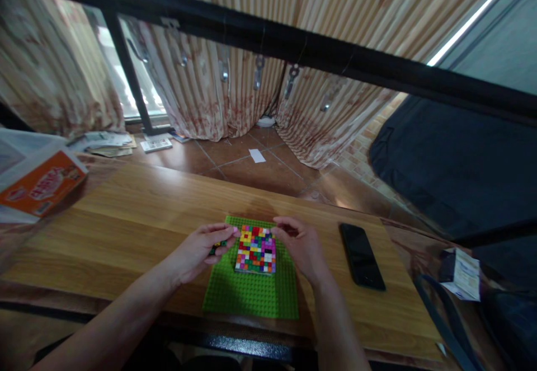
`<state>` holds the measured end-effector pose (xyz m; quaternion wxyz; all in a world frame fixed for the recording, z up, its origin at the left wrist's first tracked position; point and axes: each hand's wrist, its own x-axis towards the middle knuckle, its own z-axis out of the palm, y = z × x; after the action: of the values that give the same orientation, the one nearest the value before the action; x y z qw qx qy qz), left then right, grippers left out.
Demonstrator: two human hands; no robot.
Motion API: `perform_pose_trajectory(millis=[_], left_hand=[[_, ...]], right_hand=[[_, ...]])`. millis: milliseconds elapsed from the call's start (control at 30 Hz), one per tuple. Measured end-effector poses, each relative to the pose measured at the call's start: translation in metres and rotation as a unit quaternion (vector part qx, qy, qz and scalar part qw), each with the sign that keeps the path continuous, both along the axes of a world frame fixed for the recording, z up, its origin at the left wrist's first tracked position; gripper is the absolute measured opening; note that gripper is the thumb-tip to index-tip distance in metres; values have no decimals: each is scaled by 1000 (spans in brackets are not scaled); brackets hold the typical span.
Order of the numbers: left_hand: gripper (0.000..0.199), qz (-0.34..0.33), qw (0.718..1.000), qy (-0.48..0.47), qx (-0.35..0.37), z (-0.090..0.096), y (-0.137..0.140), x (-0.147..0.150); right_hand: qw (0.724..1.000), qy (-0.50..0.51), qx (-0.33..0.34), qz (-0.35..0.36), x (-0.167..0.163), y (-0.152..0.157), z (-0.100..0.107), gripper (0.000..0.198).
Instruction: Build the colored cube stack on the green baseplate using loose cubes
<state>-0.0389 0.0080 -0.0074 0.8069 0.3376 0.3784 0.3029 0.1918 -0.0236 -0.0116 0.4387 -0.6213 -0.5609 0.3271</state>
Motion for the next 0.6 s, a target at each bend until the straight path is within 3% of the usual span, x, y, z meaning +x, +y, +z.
perform_pose_trajectory(millis=[67,167,300,600], left_hand=[[27,-8,1000,-3,0,1,-1,0],[27,-24,1000,-16,10,3,-3,0],[26,-46,998,-29,21,5,-4,-1],[28,-72,996,-19,52,7,-6,-3]], right_hand=[[998,-28,54,-12,-8,-2,10,19],[991,-62,110,41,-29,-5,23,15],[984,-99,102,107,-54,-7,28,16],[983,-90,100,121,-64,-9,24,13]])
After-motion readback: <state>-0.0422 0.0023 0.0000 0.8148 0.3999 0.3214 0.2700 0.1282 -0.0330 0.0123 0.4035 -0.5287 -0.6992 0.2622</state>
